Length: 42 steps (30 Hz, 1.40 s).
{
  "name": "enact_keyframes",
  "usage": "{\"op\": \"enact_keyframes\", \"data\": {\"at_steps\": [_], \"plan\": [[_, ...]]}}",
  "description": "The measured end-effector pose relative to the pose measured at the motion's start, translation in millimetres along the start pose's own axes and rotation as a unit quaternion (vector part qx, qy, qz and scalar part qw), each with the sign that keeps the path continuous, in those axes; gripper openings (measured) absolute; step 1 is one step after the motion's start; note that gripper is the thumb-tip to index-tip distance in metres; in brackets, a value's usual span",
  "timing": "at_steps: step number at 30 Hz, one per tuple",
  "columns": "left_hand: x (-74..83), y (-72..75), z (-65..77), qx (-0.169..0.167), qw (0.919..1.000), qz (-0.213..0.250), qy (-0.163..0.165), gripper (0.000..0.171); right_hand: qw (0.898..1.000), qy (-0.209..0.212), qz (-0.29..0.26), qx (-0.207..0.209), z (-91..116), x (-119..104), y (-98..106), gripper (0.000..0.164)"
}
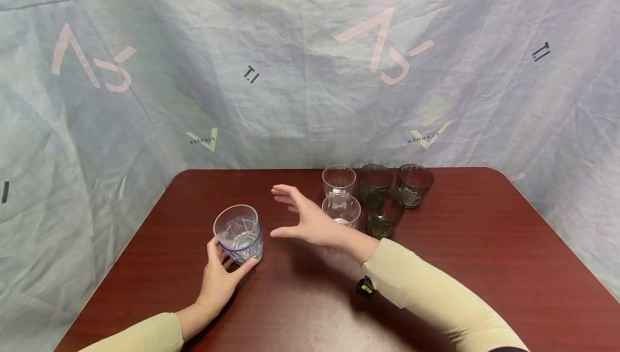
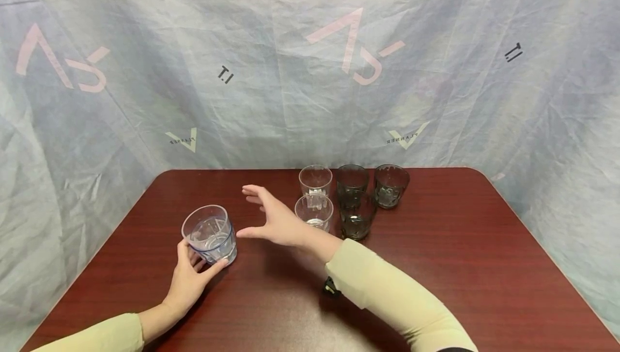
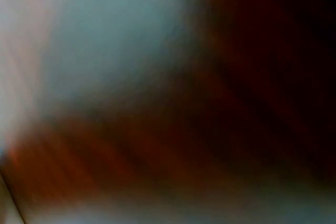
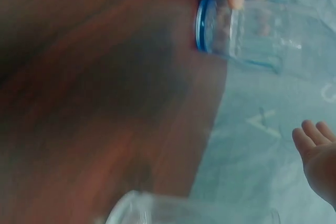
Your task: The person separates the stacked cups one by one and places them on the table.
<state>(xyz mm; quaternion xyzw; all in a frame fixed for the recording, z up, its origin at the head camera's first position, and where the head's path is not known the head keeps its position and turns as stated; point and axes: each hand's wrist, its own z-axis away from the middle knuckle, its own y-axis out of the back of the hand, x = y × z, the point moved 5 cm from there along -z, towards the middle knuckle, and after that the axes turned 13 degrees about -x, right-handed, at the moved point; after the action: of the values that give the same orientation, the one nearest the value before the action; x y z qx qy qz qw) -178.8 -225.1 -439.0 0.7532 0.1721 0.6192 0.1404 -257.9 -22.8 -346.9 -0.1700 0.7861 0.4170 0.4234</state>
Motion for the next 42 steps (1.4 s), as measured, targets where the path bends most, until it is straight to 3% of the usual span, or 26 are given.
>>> {"op": "enact_keyframes", "data": {"at_steps": [5, 20, 37, 42], "plan": [[21.3, 0.7, 4.0, 0.0, 0.9998, -0.01, -0.016, 0.087, 1.0, -0.013, -0.018, -0.019, -13.7, 4.4, -19.1, 0.083], [27.8, 2.2, 5.3, -0.006, 0.9999, -0.002, -0.012, 0.085, 0.994, -0.024, -0.093, -0.051, -38.2, 19.0, -52.1, 0.083], [24.8, 1.2, 5.2, -0.004, 0.9994, -0.019, -0.027, 0.084, 0.993, 0.008, -0.116, -0.034, -41.9, 23.8, -60.9, 0.078], [0.2, 0.3, -0.2, -0.004, 0.9999, -0.011, -0.012, 0.089, 0.994, 0.015, -0.107, -0.032, -42.0, 25.6, -62.2, 0.077]]}}
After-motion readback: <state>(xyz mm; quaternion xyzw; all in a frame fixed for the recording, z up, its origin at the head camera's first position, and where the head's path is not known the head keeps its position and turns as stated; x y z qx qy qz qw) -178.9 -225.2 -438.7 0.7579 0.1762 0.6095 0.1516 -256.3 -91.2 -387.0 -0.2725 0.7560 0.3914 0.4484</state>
